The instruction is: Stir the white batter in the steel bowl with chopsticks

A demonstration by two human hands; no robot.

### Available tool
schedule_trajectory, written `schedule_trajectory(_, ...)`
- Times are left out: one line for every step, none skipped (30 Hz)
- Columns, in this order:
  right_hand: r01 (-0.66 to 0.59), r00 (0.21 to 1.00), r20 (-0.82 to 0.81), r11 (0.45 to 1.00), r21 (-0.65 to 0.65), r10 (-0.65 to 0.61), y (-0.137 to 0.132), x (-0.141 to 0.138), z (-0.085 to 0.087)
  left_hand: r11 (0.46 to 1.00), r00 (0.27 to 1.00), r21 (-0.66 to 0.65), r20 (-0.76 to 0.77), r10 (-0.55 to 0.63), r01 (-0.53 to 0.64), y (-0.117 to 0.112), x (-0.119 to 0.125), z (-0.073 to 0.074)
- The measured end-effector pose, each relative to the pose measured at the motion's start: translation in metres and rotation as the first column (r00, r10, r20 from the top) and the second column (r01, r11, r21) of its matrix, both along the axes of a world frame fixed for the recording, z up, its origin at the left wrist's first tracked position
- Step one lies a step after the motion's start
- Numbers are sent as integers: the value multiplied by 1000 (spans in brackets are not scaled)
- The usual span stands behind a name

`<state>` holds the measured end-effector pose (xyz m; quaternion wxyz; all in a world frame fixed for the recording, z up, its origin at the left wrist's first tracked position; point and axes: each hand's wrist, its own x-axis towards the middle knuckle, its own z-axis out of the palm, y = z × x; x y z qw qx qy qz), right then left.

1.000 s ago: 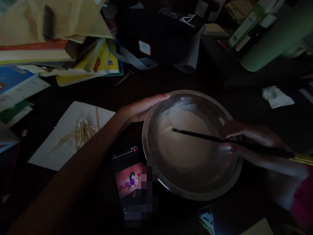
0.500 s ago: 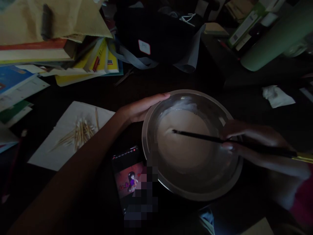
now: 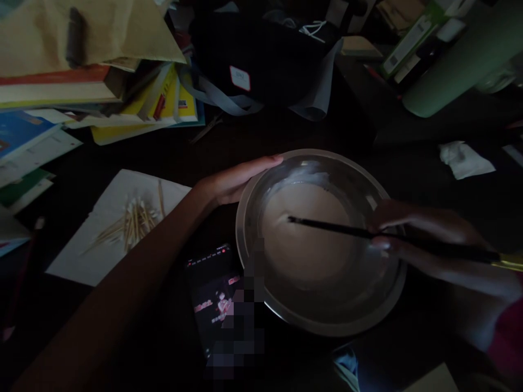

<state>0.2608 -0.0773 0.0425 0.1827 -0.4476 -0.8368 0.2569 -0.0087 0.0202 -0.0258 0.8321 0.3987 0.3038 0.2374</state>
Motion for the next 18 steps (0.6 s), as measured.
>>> schedule_trajectory(59,998,29,998,31,-60,-1,3,1,1000,1000,3,6,-5,5,0,0,0)
schedule_trajectory(89,994,56,995,44,-92,-2,6,4,1000,1000,6,9,-8,8,0,0,0)
schedule_trajectory(108,992,66,993,43,-111,-3,10,8,1000,1000,8,11,-9,9,-1,0,0)
schedule_trajectory(107,993,55,994,30,-109,-4,13,11,1000,1000,9,11,-7,7,-1,0,0)
schedule_trajectory(89,996,27,996,12,-89,-5,16,14,1000,1000,10,9,-7,7,-1,0,0)
schedule_trajectory(48,999,-1,999,-8,-48,-5,17,17,1000,1000,10,5,-7,7,-1,0,0)
schedule_trajectory(-16,1000,-21,1000,-25,15,-5,16,18,1000,1000,9,0,-7,7,-1,1,0)
schedule_trajectory(-100,995,-32,994,-41,99,-4,15,17,1000,1000,10,-4,-6,6,-1,1,0)
schedule_trajectory(-191,981,-27,980,-61,190,-2,12,16,1000,1000,10,-6,-4,4,-1,1,0)
schedule_trajectory(-270,963,-19,959,-86,270,-1,9,13,1000,1000,10,-6,-2,2,-1,1,0)
schedule_trajectory(-303,953,-17,948,-96,303,0,5,10,1000,1000,10,-3,0,0,-1,1,-1)
schedule_trajectory(-280,960,-13,956,-86,280,0,2,7,1000,1000,11,1,1,-1,0,1,-1)
schedule_trajectory(-209,978,-6,976,-64,209,0,0,4,1000,1000,10,2,0,0,0,0,-1)
schedule_trajectory(-107,994,8,994,-32,107,-1,-1,2,1000,1000,9,1,0,0,0,0,-1)
schedule_trajectory(3,1000,28,1000,1,-3,-2,-1,2,1000,1000,8,-2,-1,1,0,0,-1)
schedule_trajectory(90,994,52,996,24,-91,-4,0,3,1000,1000,8,-4,-3,3,0,0,-1)
schedule_trajectory(151,986,69,988,44,-154,-6,2,5,1000,1000,8,-7,-6,6,-1,0,-1)
schedule_trajectory(183,980,64,981,63,-187,-9,4,7,1000,1000,9,-9,-5,5,-1,0,-1)
